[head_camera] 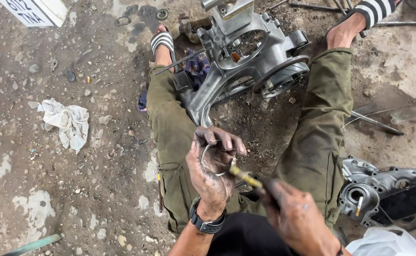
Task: The person sits on the ground and uses a yellow-handled brush to scrub a small metal ring held in their left hand. A disassembled engine block rests between their legs, and various tools are scattered on the dirt floor nearby.
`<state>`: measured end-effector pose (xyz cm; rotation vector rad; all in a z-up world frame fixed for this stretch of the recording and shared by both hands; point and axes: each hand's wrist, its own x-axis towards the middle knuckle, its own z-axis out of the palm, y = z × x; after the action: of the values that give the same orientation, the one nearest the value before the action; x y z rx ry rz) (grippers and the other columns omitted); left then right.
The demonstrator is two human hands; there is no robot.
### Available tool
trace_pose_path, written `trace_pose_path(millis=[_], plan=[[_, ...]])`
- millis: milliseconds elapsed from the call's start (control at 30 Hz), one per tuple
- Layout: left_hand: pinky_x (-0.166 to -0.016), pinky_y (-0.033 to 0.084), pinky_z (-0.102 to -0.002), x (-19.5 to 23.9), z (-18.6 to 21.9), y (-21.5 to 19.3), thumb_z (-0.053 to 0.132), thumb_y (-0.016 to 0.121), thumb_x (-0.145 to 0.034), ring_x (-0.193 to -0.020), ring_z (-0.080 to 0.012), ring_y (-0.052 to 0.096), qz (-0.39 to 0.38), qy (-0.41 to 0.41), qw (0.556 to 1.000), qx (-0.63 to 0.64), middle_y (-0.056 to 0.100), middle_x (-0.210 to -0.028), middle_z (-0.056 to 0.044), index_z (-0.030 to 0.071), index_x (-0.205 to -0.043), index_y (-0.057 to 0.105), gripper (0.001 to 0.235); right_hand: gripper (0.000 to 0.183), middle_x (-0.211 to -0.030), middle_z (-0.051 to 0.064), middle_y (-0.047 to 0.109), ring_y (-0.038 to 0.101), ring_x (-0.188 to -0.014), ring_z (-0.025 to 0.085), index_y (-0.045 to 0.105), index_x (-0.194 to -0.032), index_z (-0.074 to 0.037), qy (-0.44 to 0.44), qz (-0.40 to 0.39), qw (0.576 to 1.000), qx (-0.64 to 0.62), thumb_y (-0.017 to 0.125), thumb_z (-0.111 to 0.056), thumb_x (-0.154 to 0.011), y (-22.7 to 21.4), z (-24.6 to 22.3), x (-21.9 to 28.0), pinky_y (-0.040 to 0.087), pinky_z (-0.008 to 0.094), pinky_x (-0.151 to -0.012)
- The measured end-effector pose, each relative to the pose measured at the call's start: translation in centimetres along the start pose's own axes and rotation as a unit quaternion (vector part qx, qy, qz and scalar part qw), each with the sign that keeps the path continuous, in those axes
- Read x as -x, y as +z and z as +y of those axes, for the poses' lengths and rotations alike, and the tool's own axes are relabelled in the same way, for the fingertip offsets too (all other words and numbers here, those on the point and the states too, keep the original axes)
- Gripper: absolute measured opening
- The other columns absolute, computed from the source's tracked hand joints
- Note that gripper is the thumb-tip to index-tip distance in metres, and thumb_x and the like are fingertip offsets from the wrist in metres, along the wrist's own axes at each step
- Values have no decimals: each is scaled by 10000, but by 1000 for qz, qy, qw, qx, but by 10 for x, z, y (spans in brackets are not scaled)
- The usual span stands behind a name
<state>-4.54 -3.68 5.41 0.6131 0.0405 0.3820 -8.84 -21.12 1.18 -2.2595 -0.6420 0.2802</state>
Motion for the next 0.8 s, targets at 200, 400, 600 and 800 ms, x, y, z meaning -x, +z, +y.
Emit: trace_pose_path(millis=[200, 400, 600, 800], plan=[[-718, 502, -419, 0, -2, -4, 285, 375, -1075, -742, -289, 560, 8, -5, 1000, 15, 544, -847, -104, 98, -952, 503, 258, 237, -861, 36, 689, 695, -520, 212, 643, -1153, -88, -34, 20, 999, -4, 641, -169, -930, -2, 2, -2, 609, 399, -492], [-671, 508, -424, -2, 1, 0, 227, 341, -1090, -667, -318, 547, 47, -17, 999, 16, 523, -792, -115, 93, -902, 476, 268, 280, -1014, 25, 761, 803, -626, 247, 660, -1202, -139, 118, -17, 993, 8, 570, -280, -977, -9, 5, -4, 724, 402, -612], [-724, 505, -414, -4, -4, 0, 282, 355, -1077, -717, -301, 564, 11, 26, 999, -16, 533, -830, -108, 93, -945, 486, 266, 255, -956, -12, 720, 728, -651, 227, 642, -1157, -174, 16, 29, 997, 67, 595, -238, -915, 6, 20, 7, 613, 438, -497], [-736, 516, -430, -3, -8, -4, 288, 360, -1079, -743, -301, 582, -7, 24, 1000, -4, 538, -850, -112, 89, -956, 474, 260, 184, -798, -18, 671, 624, -453, 132, 643, -1097, -114, -23, 15, 1000, -1, 631, -227, -952, 8, 8, 2, 602, 348, -396]])
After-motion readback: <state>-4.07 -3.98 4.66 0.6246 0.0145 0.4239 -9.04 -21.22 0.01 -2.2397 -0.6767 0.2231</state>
